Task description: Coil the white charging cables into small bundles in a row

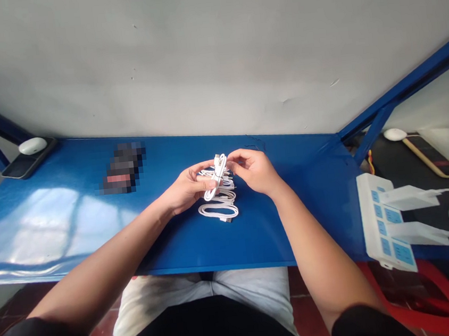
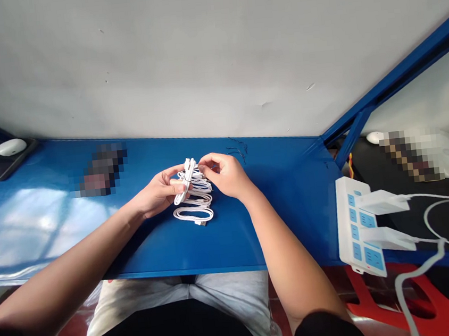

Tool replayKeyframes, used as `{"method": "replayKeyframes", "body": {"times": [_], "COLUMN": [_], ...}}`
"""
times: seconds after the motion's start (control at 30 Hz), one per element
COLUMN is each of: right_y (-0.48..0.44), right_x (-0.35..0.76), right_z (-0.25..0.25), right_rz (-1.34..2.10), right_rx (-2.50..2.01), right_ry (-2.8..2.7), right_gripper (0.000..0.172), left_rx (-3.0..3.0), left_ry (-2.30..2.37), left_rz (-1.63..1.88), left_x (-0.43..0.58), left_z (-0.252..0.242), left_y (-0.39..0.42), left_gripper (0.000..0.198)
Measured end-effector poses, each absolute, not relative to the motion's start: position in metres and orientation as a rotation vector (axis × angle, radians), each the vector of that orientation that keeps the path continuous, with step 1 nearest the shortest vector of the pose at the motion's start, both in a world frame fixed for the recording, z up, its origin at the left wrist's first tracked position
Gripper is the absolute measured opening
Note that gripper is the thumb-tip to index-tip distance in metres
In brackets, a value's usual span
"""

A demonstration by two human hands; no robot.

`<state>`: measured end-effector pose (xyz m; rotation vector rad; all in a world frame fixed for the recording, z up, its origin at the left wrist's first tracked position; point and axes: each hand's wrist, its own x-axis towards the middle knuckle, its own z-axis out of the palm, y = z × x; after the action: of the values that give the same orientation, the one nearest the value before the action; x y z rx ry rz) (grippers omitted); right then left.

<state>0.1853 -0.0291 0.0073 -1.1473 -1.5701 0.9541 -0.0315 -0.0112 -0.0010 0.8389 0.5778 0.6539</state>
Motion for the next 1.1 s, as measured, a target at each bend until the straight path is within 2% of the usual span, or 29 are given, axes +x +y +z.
{"method": "replayKeyframes", "body": {"times": [0.37,0.63,0.77,0.93,1.1], "right_y": [-0.018,-0.001,0.003,0.007,0.009], "right_x": [0.216,0.261,0.277,0.279,0.279], "right_z": [0.007,-0.009,-0.023,-0.034,-0.034], "right_rz": [0.648,0.375,0.311,0.229,0.185], "right_rx": [-1.293,-1.666,-1.818,-1.847,-1.856], "right_ry": [-1.497,-1.097,-1.068,-1.094,-1.116], "right_gripper": [0.021,0.014,0.018,0.02,0.02], "left_rx": [0.96,1.367,1.873,2.177,2.315], "left_ry": [0.632,0.922,1.111,1.204,1.097], "left_rz": [0.547,0.835,0.916,0.808,0.671], "left_x": [-0.032,-0.038,-0.031,-0.009,-0.001], "left_z": [0.003,0.024,0.033,0.011,-0.015], "left_y": [-0.01,0.016,0.049,0.085,0.089], "left_gripper": [0.03,0.031,0.017,0.008,0.014]}}
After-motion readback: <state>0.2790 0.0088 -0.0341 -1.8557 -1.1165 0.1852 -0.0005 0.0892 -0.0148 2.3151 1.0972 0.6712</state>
